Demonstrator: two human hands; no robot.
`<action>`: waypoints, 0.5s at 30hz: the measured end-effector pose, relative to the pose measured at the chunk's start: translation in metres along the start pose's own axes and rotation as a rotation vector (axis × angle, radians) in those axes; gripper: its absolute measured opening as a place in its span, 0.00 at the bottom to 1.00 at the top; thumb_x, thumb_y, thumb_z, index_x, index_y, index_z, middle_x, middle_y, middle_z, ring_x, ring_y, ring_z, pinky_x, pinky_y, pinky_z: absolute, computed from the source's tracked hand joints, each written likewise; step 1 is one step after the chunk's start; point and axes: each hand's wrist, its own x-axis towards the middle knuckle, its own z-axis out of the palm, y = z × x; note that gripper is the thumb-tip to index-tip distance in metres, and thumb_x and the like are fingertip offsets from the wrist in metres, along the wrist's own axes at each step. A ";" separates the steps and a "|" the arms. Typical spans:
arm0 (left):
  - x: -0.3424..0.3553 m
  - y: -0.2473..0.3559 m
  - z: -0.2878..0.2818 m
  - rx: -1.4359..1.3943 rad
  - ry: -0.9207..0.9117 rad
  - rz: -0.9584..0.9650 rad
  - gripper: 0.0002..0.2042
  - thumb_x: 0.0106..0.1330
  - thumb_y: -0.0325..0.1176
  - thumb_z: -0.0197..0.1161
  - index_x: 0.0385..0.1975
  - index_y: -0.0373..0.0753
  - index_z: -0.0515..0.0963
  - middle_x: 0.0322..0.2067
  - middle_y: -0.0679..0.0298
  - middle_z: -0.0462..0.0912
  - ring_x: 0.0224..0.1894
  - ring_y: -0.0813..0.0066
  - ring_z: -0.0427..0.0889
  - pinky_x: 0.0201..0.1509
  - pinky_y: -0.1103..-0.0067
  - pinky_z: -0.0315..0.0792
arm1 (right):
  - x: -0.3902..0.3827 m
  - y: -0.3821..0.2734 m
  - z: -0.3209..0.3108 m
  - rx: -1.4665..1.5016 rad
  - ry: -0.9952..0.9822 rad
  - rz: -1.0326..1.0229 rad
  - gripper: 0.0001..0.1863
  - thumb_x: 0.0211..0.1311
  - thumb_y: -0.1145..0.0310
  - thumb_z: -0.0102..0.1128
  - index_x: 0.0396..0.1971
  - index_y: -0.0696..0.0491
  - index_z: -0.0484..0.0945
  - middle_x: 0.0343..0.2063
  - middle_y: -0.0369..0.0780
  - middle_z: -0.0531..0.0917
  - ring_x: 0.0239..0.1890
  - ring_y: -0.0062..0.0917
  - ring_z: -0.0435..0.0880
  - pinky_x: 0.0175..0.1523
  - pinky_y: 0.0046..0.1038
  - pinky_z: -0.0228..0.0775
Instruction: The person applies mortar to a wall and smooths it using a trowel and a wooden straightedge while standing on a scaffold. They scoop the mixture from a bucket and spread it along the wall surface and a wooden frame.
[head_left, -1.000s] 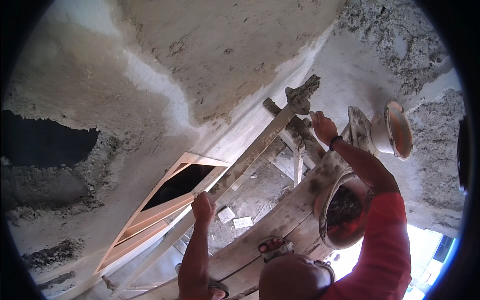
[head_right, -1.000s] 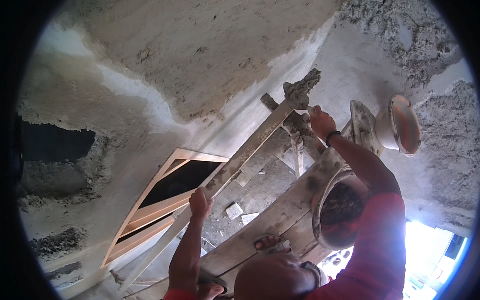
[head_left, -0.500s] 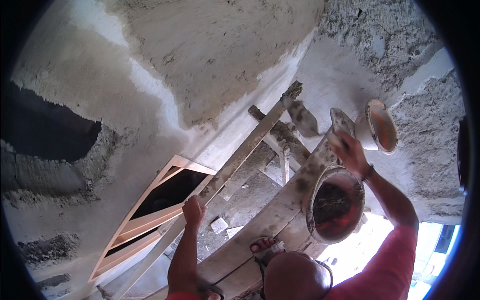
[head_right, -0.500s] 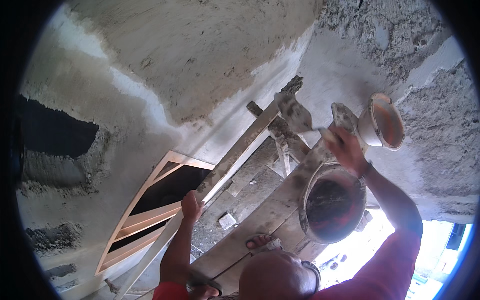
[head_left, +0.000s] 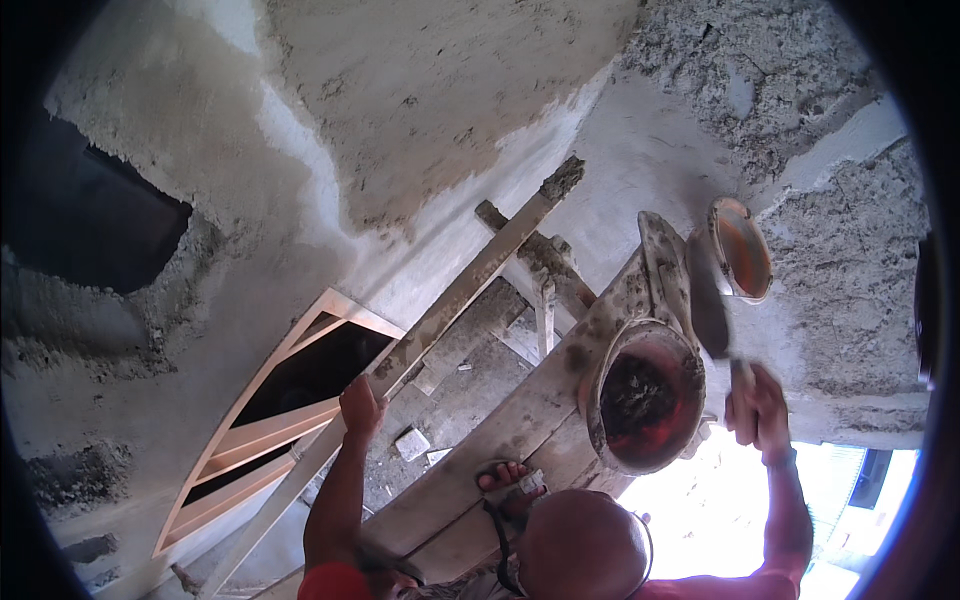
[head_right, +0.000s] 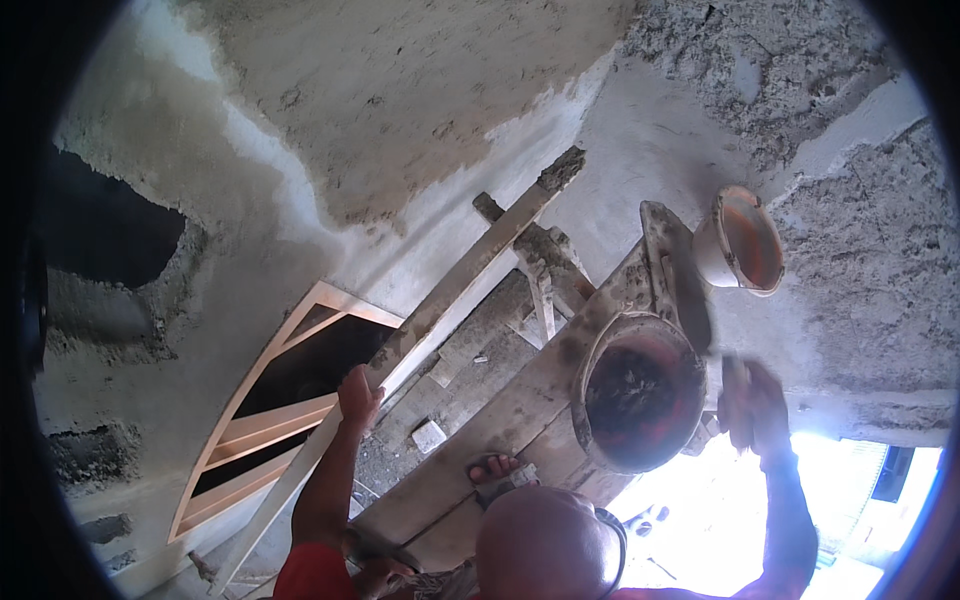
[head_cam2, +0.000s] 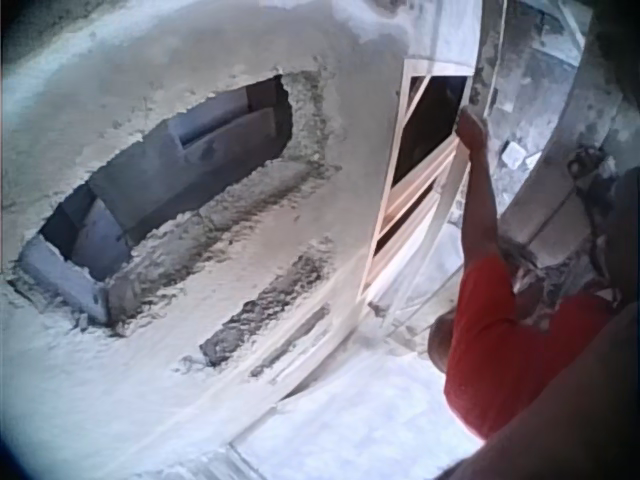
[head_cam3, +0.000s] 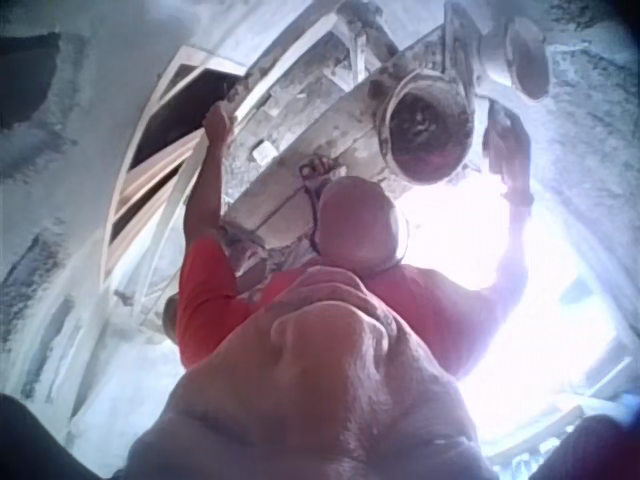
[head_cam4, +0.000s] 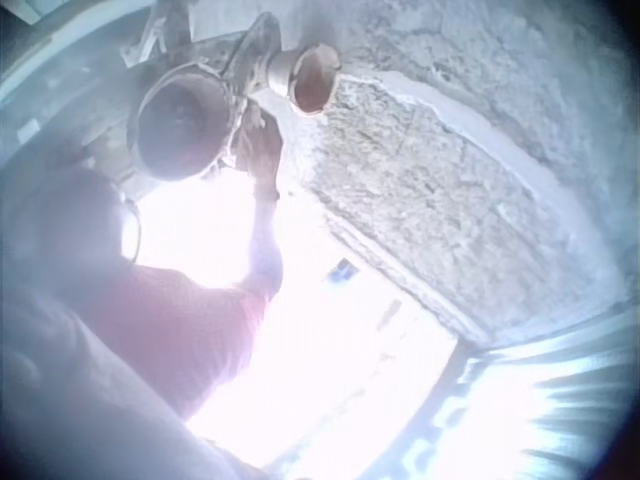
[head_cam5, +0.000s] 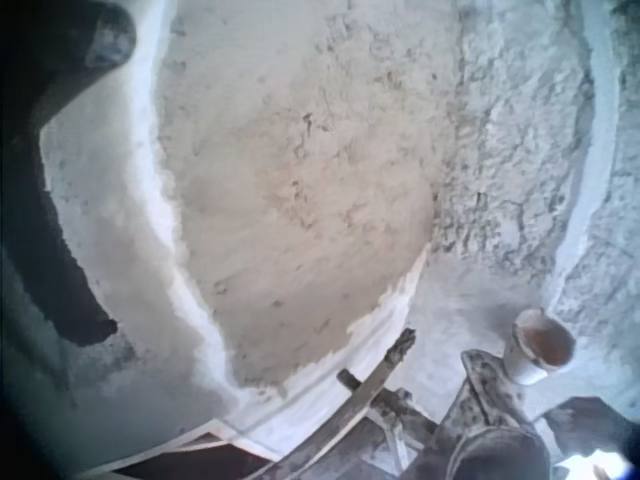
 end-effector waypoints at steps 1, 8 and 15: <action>-0.001 -0.003 0.000 0.011 -0.010 -0.009 0.31 0.44 0.39 0.74 0.48 0.35 0.68 0.41 0.51 0.77 0.43 0.51 0.77 0.47 0.61 0.70 | 0.033 -0.019 0.016 -0.097 -0.028 -0.092 0.19 0.59 0.60 0.55 0.44 0.57 0.71 0.16 0.38 0.75 0.13 0.21 0.72 0.17 0.24 0.64; 0.002 0.003 -0.005 0.039 -0.045 -0.036 0.31 0.43 0.39 0.74 0.47 0.36 0.68 0.39 0.52 0.77 0.43 0.52 0.77 0.46 0.61 0.70 | 0.233 -0.050 0.127 -0.889 -0.206 -0.355 0.18 0.58 0.61 0.58 0.45 0.55 0.73 0.23 0.43 0.82 0.21 0.30 0.81 0.28 0.31 0.72; 0.000 0.001 -0.007 0.049 -0.072 -0.077 0.30 0.44 0.39 0.74 0.47 0.37 0.68 0.39 0.53 0.77 0.43 0.54 0.77 0.46 0.61 0.69 | 0.319 0.016 0.177 -1.005 -0.117 -0.523 0.16 0.58 0.62 0.55 0.43 0.54 0.73 0.28 0.50 0.82 0.33 0.46 0.81 0.39 0.41 0.73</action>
